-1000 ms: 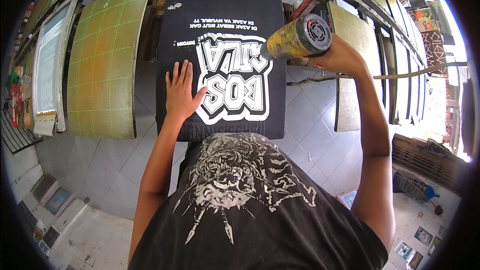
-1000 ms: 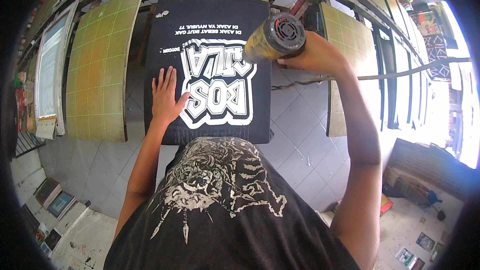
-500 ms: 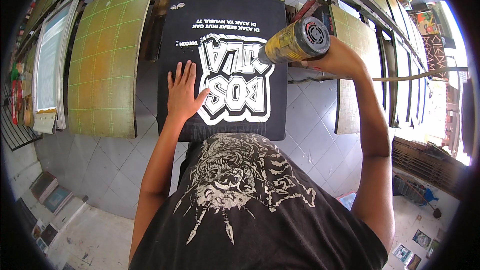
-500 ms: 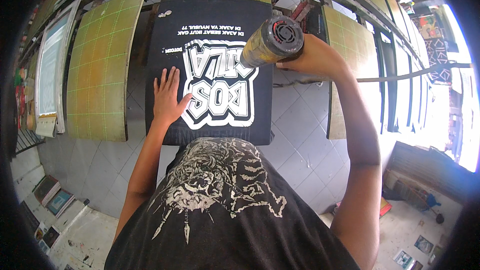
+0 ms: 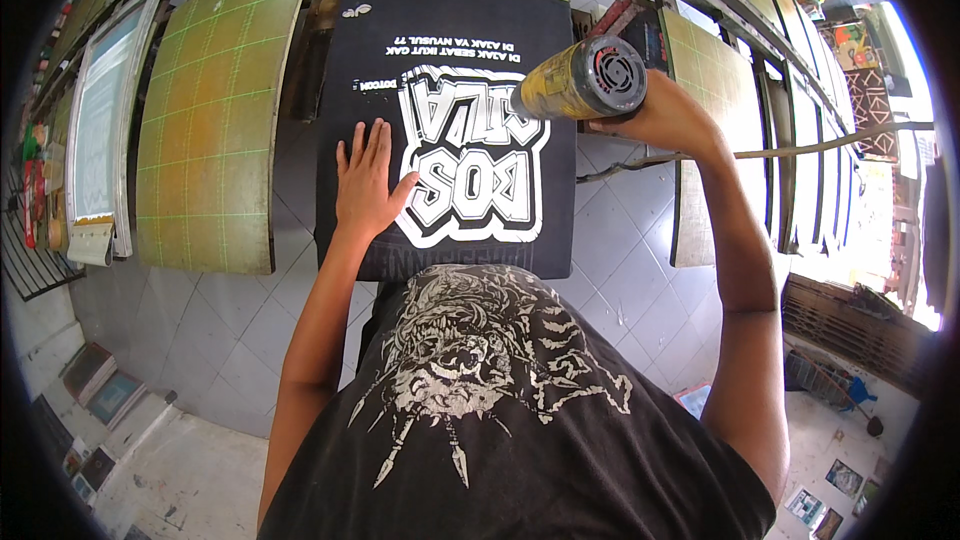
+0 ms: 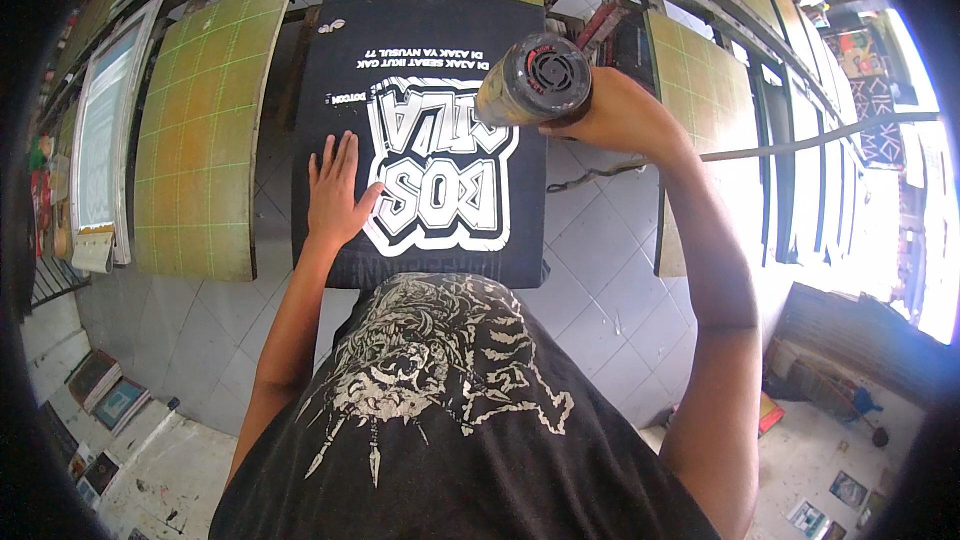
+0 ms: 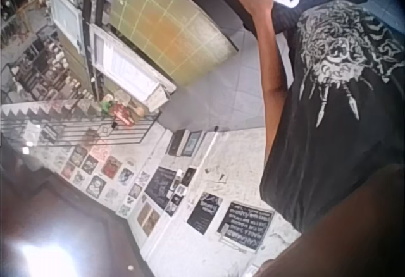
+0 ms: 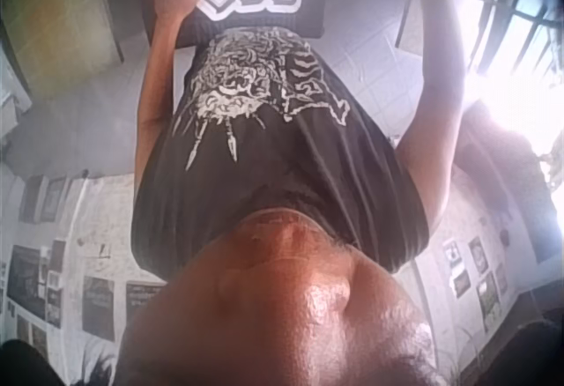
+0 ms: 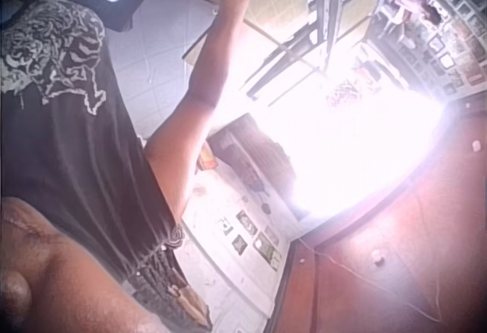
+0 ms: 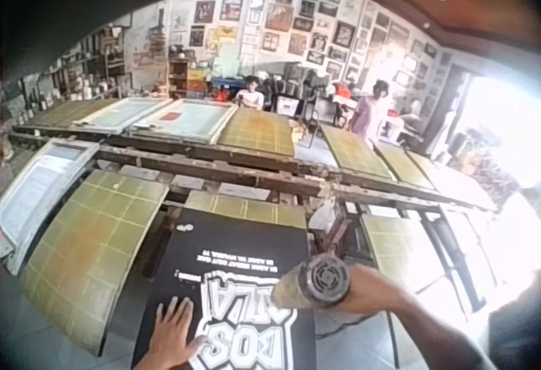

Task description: The person performs screen printing on a black shirt by lowering a screen onto it and using a squeegee to spread white ink, then uses a heat gun to dry the printed design.

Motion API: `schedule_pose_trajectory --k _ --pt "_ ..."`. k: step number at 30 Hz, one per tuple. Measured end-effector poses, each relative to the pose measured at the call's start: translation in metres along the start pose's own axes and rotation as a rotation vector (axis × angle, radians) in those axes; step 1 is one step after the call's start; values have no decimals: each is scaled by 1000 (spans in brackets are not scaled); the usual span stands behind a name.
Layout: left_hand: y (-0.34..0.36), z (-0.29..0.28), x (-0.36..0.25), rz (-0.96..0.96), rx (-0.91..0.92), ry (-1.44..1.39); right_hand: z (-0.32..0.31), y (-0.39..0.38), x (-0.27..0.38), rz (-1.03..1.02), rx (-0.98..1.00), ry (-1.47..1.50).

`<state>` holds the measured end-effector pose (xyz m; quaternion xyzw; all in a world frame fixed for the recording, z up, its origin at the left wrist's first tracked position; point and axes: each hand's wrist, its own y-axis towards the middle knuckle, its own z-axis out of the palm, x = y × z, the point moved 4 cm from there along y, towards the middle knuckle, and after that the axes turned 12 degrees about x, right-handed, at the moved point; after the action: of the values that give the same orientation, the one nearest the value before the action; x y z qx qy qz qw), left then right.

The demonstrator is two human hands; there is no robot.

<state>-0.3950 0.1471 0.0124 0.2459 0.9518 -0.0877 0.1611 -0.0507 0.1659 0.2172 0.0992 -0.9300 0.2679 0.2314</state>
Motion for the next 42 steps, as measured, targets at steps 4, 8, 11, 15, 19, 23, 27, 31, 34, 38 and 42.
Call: schedule_pose_trajectory --k 4,8,11,15,19,23,27,31,34,38,42 --pt "0 0 0 0 -2 -8 -1 1 3 -12 1 28" --pt "0 -1 1 -3 -6 -25 -3 6 6 -33 -73 -3" --pt "0 -2 0 -5 -4 -35 -4 8 8 -23 13 39" --pt "0 0 2 4 -12 -26 -5 16 1 -35 -42 -21" --pt "-1 0 2 -2 -1 -23 -9 15 11 -31 -3 1" --pt "0 -1 1 2 -8 -35 -10 22 -2 -75 -97 -15" --pt "0 -1 1 -6 -17 -38 -13 20 6 -11 -53 -36" --pt "0 0 3 -1 -23 -47 -14 22 6 22 -62 1" --pt "0 -4 -1 -3 15 -4 -15 21 9 5 -38 -27" --pt "1 -7 -5 -1 26 16 -13 17 7 -2 -24 6" --pt "1 -7 -4 5 20 4 -14 22 4 -40 -44 6"
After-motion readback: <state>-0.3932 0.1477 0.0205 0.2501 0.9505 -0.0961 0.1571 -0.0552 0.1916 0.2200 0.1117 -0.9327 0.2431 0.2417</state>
